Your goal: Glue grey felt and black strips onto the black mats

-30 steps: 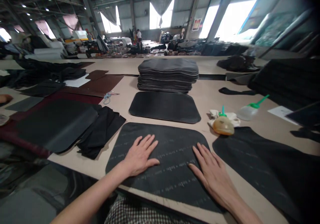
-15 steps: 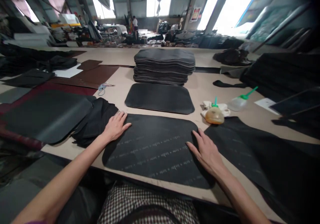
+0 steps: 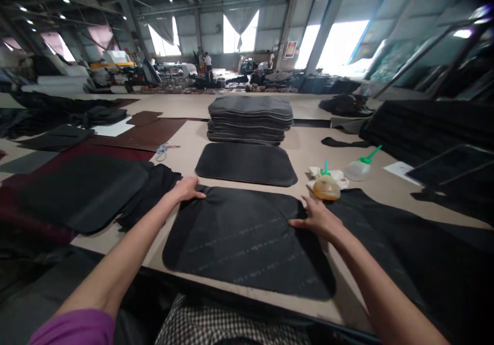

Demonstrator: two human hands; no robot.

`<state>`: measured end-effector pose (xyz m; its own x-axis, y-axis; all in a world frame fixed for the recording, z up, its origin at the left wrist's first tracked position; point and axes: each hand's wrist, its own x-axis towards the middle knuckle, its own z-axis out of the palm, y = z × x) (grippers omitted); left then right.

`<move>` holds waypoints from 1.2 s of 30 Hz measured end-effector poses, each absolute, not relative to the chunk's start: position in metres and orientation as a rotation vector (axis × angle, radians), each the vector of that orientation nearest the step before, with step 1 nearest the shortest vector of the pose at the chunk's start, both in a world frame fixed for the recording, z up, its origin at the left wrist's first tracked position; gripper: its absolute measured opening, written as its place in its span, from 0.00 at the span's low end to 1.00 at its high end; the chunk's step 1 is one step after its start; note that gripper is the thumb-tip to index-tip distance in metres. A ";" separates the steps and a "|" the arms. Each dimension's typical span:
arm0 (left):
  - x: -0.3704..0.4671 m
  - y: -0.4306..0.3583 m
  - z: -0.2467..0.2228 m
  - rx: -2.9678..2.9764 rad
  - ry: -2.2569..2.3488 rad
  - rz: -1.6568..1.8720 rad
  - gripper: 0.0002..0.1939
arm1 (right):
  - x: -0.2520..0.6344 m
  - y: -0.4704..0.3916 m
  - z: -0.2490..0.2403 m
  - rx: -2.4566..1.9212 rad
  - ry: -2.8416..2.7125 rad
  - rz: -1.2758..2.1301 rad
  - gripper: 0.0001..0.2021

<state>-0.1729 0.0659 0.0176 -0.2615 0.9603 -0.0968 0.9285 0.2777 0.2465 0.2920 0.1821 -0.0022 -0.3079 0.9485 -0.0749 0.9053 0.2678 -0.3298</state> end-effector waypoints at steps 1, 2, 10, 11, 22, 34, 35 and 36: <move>-0.172 0.067 0.017 1.719 2.310 0.237 0.26 | 0.294 0.186 -0.005 -1.737 -2.384 0.524 0.48; -0.171 0.066 0.017 1.691 2.298 0.275 0.25 | 0.296 0.191 -0.007 -1.702 -2.384 0.584 0.48; -0.162 0.036 0.019 1.394 2.311 0.749 0.40 | 0.305 0.210 -0.026 -1.683 -2.185 0.874 0.47; -0.161 0.027 0.021 1.336 2.306 0.810 0.41 | 0.306 0.206 -0.025 -1.679 -2.119 0.898 0.45; -0.126 -0.088 0.016 0.779 1.815 1.135 0.28 | 0.320 0.088 0.015 -1.255 -1.188 1.950 0.22; -0.134 -0.032 0.058 0.666 1.502 1.270 0.17 | 0.310 0.108 0.059 -1.026 -1.226 1.740 0.23; -0.136 -0.021 0.064 0.682 1.491 1.286 0.17 | 0.309 0.117 0.064 -1.028 -1.231 1.729 0.24; -0.140 -0.008 0.069 0.701 1.484 1.306 0.18 | 0.307 0.128 0.069 -1.030 -1.235 1.711 0.24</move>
